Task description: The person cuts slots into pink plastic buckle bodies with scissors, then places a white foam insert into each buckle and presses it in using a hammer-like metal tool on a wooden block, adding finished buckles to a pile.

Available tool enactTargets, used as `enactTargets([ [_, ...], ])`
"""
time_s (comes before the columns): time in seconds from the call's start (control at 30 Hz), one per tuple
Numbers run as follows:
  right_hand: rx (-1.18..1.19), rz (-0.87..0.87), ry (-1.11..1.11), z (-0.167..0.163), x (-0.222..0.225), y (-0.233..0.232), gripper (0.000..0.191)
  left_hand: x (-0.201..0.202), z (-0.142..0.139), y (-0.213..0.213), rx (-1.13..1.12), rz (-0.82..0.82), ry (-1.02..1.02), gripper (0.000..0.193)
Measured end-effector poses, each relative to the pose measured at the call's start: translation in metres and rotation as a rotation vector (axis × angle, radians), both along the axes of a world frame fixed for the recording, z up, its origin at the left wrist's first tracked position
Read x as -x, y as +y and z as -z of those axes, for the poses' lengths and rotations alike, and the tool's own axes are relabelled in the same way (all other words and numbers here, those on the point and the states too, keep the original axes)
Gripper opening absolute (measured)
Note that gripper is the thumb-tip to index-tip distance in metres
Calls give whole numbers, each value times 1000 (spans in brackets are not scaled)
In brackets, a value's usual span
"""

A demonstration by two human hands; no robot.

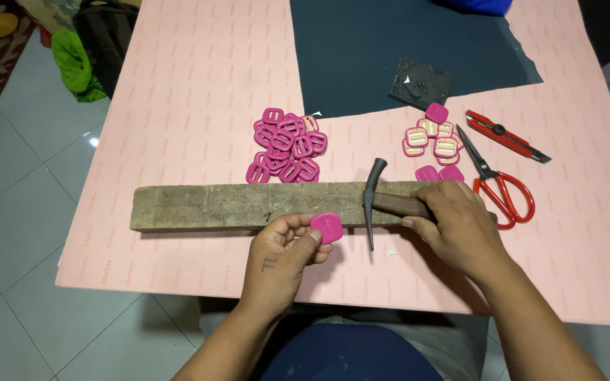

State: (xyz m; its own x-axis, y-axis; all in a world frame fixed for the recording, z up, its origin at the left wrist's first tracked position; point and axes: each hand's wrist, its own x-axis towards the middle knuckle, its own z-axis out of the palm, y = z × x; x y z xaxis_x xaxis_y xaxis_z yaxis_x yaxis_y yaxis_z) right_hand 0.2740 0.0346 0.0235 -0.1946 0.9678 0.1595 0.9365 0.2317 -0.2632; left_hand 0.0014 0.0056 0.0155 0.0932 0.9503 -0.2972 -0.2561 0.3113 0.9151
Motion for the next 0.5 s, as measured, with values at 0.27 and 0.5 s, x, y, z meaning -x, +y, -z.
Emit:
enactTargets([
  [0.27, 103, -76, 550, -13, -4, -46, 50, 3, 14, 1, -35, -12, 3, 20],
  [0.5, -119, -483, 486, -24, 37, -61, 43, -5, 14, -2, -62, 36, -8, 15],
])
